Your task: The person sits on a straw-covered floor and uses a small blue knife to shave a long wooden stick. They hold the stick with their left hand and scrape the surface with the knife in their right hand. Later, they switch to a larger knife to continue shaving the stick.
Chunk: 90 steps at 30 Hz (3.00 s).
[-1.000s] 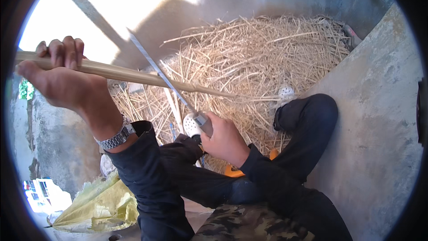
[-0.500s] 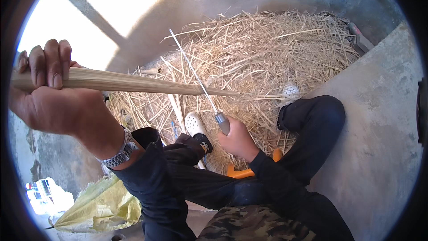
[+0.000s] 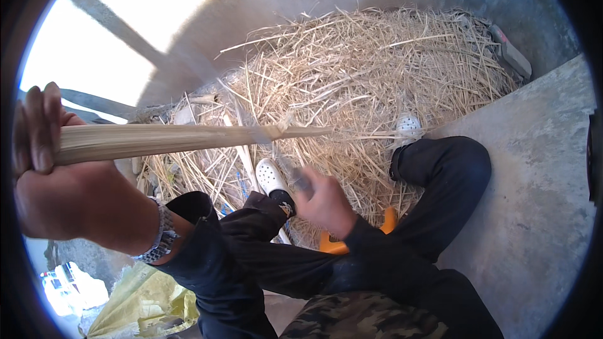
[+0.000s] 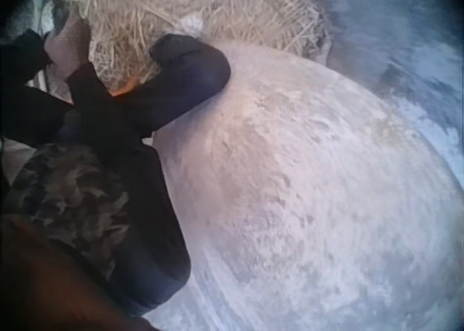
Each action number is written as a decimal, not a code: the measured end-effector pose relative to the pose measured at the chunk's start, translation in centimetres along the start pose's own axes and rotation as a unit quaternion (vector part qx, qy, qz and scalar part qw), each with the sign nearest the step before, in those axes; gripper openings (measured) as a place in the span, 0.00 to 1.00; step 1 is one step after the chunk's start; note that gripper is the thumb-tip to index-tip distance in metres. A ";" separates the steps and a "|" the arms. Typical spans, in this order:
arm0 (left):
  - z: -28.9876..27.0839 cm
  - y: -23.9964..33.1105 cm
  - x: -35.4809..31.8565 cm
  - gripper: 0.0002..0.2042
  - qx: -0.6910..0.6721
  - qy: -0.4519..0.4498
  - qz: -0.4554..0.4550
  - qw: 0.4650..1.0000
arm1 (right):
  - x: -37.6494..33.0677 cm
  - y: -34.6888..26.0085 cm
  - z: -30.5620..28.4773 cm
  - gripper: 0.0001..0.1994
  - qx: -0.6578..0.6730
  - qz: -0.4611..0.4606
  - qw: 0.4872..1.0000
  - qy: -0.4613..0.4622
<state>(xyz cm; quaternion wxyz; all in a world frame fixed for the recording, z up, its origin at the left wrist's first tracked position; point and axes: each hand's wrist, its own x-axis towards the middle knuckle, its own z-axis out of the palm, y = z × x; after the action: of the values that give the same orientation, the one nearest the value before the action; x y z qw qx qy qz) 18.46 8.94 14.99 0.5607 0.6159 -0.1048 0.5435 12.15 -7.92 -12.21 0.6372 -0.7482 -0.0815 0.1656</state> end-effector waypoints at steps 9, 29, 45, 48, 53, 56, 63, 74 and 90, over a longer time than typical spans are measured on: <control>-2.9 -0.3 1.4 0.12 -0.159 -0.091 -0.013 0.983 | -1.8 -2.2 0.1 0.12 -0.012 -0.020 1.000 -0.021; 3.7 2.3 -2.7 0.19 0.029 0.049 0.029 0.998 | -1.3 -6.5 -0.8 0.11 0.006 -0.135 0.991 0.014; 4.2 0.8 -1.5 0.21 0.078 0.047 0.038 0.995 | -0.3 -5.6 -1.5 0.11 0.009 -0.116 0.993 0.007; 4.6 1.0 -1.5 0.22 0.064 0.039 0.026 0.997 | 1.3 -6.7 -1.7 0.11 -0.020 -0.166 0.986 0.022; 5.1 -0.1 -1.3 0.21 0.038 0.034 -0.001 0.999 | 2.3 17.7 -1.1 0.15 -0.096 0.112 0.989 0.026; 3.2 -0.7 -0.6 0.23 0.052 0.045 -0.003 0.998 | 2.1 16.9 -0.5 0.15 -0.152 0.174 0.972 0.026; 2.7 0.1 -0.2 0.22 0.065 0.131 -0.012 0.989 | 1.2 -1.8 0.1 0.09 -0.002 -0.109 0.994 0.004; -3.5 -1.6 2.0 0.23 0.009 0.026 -0.020 0.999 | 3.5 17.0 1.2 0.17 -0.190 0.191 0.963 -0.001; -1.5 -3.9 2.3 0.23 0.096 0.109 -0.003 0.989 | 4.5 21.2 0.1 0.14 -0.209 0.210 0.955 0.017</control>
<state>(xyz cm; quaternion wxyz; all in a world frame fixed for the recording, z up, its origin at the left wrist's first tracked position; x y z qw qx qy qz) 21.35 12.59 14.23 0.5091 0.6038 0.0117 0.6133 14.47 -10.06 -33.67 0.4192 -0.8675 0.0552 0.2620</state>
